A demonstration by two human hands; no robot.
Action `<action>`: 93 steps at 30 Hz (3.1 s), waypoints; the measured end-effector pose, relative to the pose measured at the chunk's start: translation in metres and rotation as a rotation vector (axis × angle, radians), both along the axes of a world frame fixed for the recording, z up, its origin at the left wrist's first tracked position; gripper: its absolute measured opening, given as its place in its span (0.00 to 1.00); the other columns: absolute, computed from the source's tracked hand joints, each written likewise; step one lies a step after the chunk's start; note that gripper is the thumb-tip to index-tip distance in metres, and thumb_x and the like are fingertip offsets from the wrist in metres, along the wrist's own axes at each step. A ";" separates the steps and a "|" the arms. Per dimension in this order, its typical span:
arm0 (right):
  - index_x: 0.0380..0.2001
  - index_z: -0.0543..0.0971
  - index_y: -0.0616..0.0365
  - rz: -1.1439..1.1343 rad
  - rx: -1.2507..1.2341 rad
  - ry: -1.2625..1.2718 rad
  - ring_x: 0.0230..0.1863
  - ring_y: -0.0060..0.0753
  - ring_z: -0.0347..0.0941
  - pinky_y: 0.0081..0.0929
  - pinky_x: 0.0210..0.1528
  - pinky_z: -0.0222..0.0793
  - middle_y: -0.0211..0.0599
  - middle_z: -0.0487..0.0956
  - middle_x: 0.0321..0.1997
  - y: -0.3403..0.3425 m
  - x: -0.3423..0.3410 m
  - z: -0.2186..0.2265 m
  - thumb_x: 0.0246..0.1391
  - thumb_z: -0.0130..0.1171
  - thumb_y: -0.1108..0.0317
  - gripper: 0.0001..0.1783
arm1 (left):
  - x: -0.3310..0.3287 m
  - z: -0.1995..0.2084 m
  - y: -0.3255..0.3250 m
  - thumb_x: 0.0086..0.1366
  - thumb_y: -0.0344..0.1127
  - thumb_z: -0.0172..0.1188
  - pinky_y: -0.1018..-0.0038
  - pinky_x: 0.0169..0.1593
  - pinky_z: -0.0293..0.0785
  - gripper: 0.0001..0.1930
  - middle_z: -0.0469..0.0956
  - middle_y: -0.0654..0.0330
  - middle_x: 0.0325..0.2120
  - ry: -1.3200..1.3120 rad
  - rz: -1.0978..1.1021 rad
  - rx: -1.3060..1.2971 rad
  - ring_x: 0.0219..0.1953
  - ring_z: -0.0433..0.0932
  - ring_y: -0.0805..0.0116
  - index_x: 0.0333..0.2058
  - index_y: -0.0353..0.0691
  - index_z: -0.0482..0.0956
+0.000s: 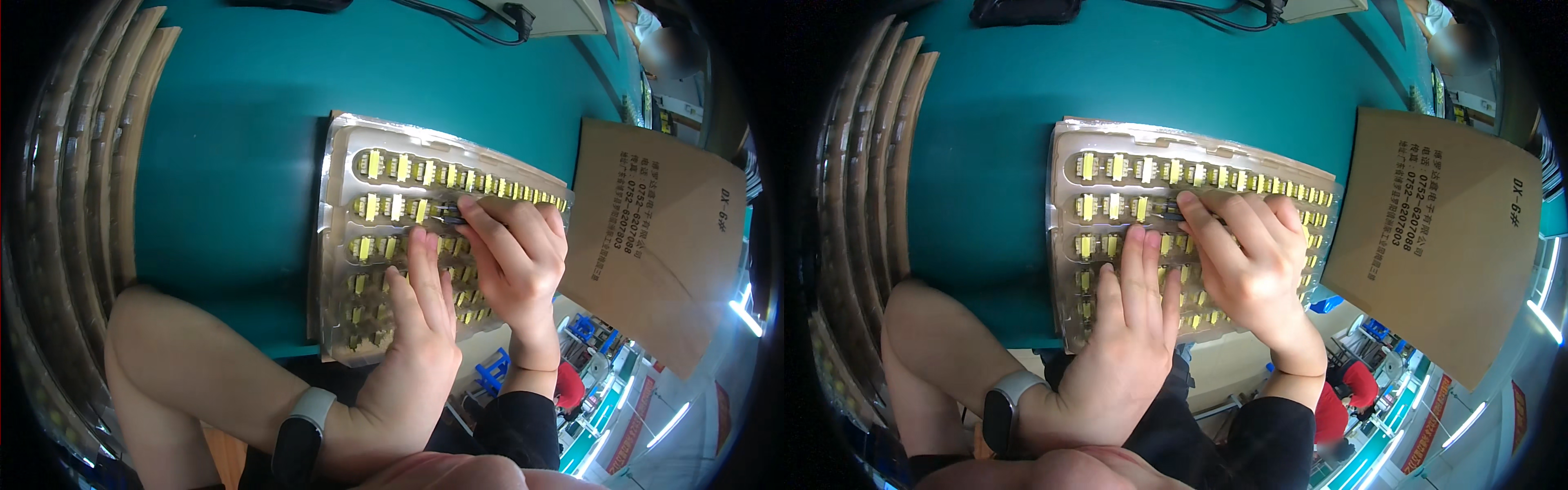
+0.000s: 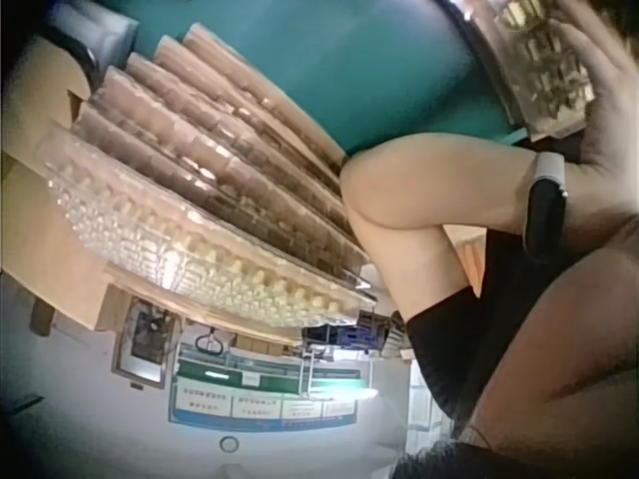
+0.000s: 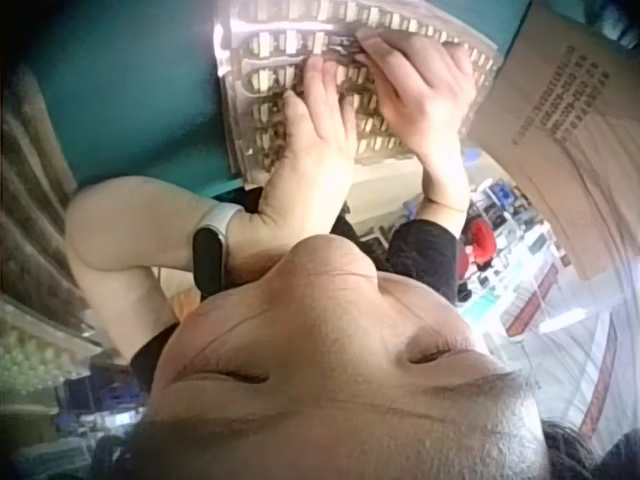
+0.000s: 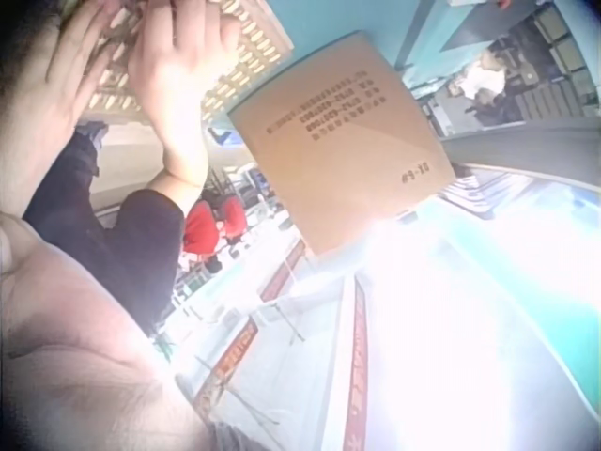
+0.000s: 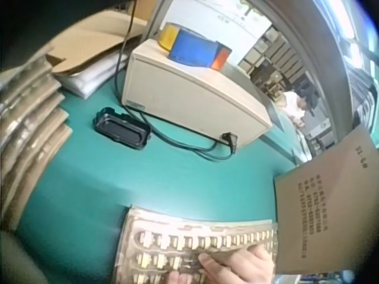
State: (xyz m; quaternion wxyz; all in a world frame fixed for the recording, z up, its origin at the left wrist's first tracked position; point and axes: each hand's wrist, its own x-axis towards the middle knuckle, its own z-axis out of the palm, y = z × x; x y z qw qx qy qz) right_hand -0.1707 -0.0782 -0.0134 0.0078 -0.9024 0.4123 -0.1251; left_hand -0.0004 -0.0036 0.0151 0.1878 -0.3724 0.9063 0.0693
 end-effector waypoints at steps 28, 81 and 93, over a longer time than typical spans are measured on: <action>0.38 0.89 0.59 -0.073 0.030 0.068 0.32 0.31 0.78 0.29 0.37 0.66 0.32 0.85 0.34 0.007 0.011 0.013 0.39 0.76 0.76 0.17 | -0.002 0.001 0.006 0.77 0.47 0.44 0.44 0.72 0.61 0.28 0.67 0.39 0.71 -0.021 0.012 -0.035 0.74 0.63 0.34 0.70 0.45 0.72; 0.41 0.87 0.62 0.023 0.051 0.087 0.31 0.26 0.77 0.28 0.34 0.61 0.31 0.84 0.38 0.031 0.001 0.007 0.36 0.68 0.75 0.21 | 0.008 0.007 0.013 0.73 0.39 0.48 0.54 0.63 0.72 0.25 0.77 0.34 0.61 -0.004 -0.049 -0.100 0.66 0.74 0.34 0.60 0.31 0.81; 0.43 0.86 0.63 0.049 0.061 0.106 0.33 0.27 0.77 0.28 0.37 0.63 0.33 0.83 0.40 0.030 0.012 0.008 0.36 0.66 0.73 0.24 | 0.009 0.006 0.016 0.72 0.38 0.48 0.54 0.60 0.75 0.24 0.79 0.31 0.58 -0.019 -0.067 -0.113 0.63 0.76 0.31 0.59 0.30 0.81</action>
